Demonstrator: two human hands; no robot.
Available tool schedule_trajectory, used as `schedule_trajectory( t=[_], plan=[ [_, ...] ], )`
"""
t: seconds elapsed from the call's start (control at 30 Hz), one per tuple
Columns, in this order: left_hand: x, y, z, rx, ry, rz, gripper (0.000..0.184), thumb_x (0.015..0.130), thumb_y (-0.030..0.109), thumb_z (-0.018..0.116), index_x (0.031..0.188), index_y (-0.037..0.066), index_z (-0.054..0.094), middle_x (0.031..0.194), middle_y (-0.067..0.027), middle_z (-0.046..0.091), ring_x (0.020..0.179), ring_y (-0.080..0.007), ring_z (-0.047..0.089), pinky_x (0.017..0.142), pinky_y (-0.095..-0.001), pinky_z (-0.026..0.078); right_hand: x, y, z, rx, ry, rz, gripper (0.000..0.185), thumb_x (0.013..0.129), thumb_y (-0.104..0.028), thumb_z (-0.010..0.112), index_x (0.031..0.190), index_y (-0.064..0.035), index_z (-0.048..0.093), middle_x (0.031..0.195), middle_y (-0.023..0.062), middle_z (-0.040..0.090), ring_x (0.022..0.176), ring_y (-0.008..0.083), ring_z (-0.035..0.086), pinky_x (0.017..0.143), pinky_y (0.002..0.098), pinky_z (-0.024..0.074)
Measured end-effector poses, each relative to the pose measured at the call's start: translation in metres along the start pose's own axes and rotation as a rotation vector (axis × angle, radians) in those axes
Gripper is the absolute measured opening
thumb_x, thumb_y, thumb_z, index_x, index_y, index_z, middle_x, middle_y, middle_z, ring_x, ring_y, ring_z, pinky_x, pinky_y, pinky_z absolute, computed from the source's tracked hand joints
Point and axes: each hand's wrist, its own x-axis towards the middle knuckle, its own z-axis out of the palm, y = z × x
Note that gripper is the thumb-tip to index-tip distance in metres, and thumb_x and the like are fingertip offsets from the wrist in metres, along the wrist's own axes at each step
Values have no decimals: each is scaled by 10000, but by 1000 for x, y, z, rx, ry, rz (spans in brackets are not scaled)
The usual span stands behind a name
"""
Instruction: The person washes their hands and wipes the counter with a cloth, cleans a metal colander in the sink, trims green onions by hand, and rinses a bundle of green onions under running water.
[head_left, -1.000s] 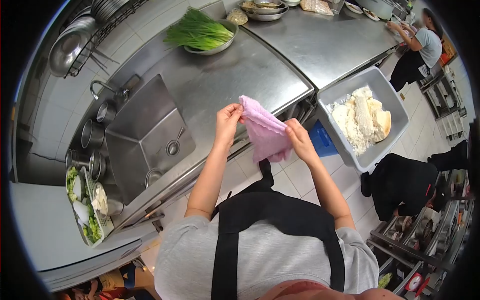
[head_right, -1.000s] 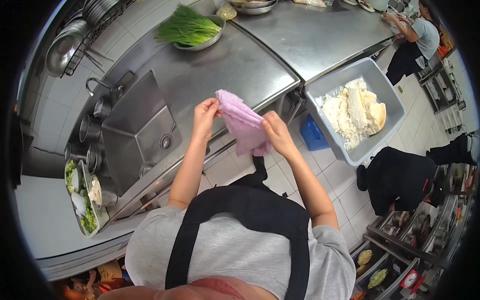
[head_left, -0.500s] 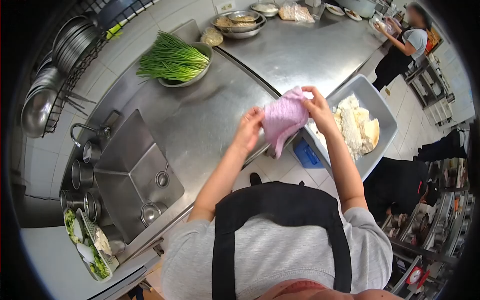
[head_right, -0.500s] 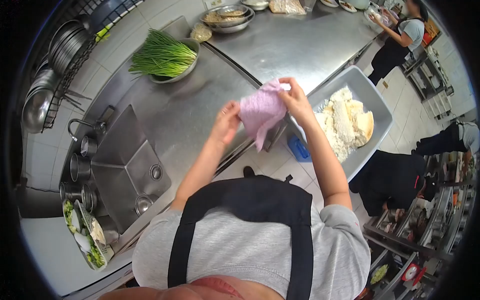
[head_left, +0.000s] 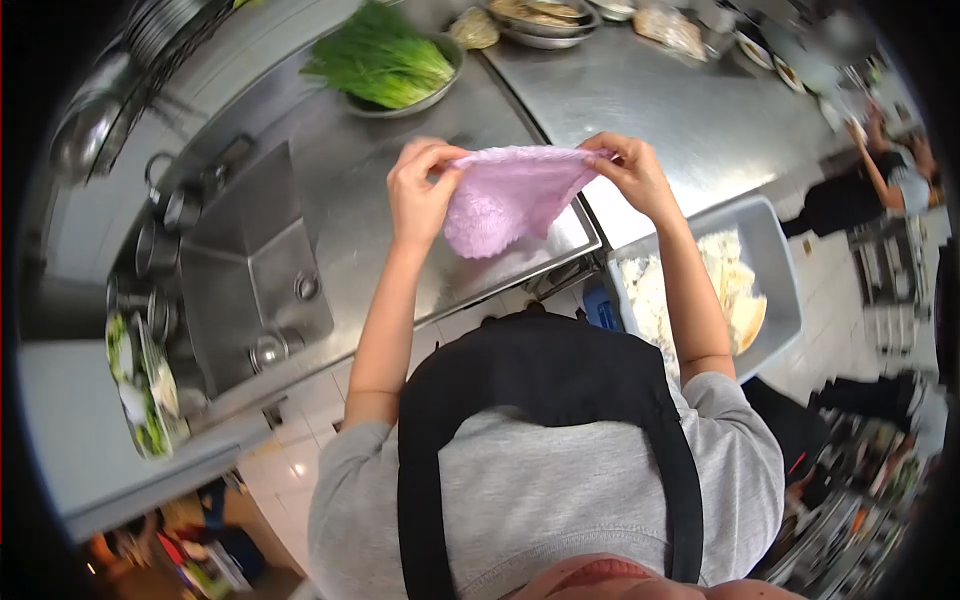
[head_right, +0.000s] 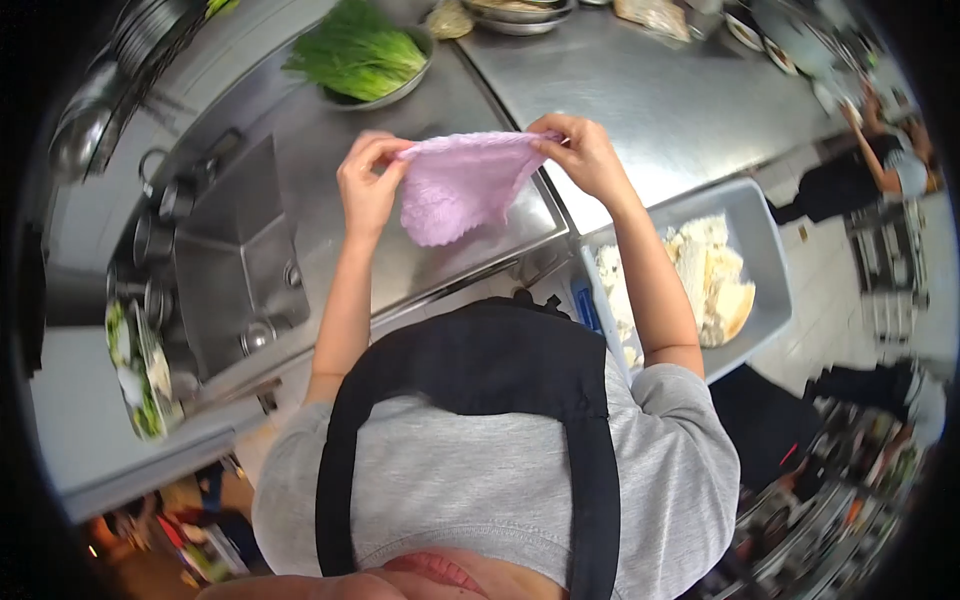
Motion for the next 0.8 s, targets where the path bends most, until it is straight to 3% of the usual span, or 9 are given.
schedule_trajectory(
  t=[0.07,0.13,0.27,0.33,0.43,0.57,0.67,0.7,0.8],
  plan=[
    [10,-10,-2,215,44,202,108,710,43,606,806,-7,601,802,-9,559,641,-57,499,586,-205,416,15,9,-4,-55,54,-258,111,757,-114,598,758,-4,579,791,36,539,756,108,476,676,258,389],
    [14,-19,13,-412,-94,-125,112,755,78,583,832,0,560,749,-5,543,628,-60,492,584,-198,405,35,30,0,212,41,-122,153,757,-153,615,793,-21,547,813,33,521,736,109,469,673,251,389],
    [13,-6,58,-474,50,-272,97,813,109,539,811,15,514,713,-1,541,651,-56,479,562,-185,392,40,9,34,438,19,-1,360,729,-195,644,994,4,502,865,85,557,751,149,516,699,276,430],
    [8,7,64,-559,-366,-279,343,874,326,440,987,23,553,907,-51,583,854,-118,531,774,-255,410,40,8,54,229,96,-261,292,738,-138,610,983,-4,525,840,65,569,768,143,526,720,257,431],
    [1,25,42,-764,-399,-407,455,870,405,400,1104,32,515,1091,-85,536,1034,-174,483,885,-302,357,41,23,30,248,-56,-214,255,732,-76,573,976,-9,542,883,53,569,822,134,522,746,251,420],
    [-45,0,-30,-316,-440,-418,469,829,382,493,1178,69,465,1238,-81,433,1188,-215,344,969,-335,270,29,75,-17,329,126,49,281,727,-48,544,1006,-10,545,910,74,580,868,146,520,756,248,409],
    [-106,-45,-92,111,-289,-602,444,777,315,577,1125,52,498,1164,-103,487,1103,-211,425,904,-326,340,19,101,-17,-1009,115,-3,432,729,-65,553,1149,-21,460,1176,172,470,1007,265,521,822,371,426],
    [-123,-58,-113,321,-175,-615,419,755,286,606,1075,27,526,1095,-110,533,1021,-206,493,849,-320,393,29,90,-11,-1007,91,-38,432,729,-65,553,1149,-21,460,1176,172,470,1007,265,521,822,371,426],
    [-98,7,-182,462,224,-537,177,686,117,642,693,29,488,696,-15,487,641,-95,451,573,-238,373,64,5,4,4,-247,-307,502,757,-57,493,1244,-40,373,1306,147,333,1004,270,532,724,343,491]
  ],
)
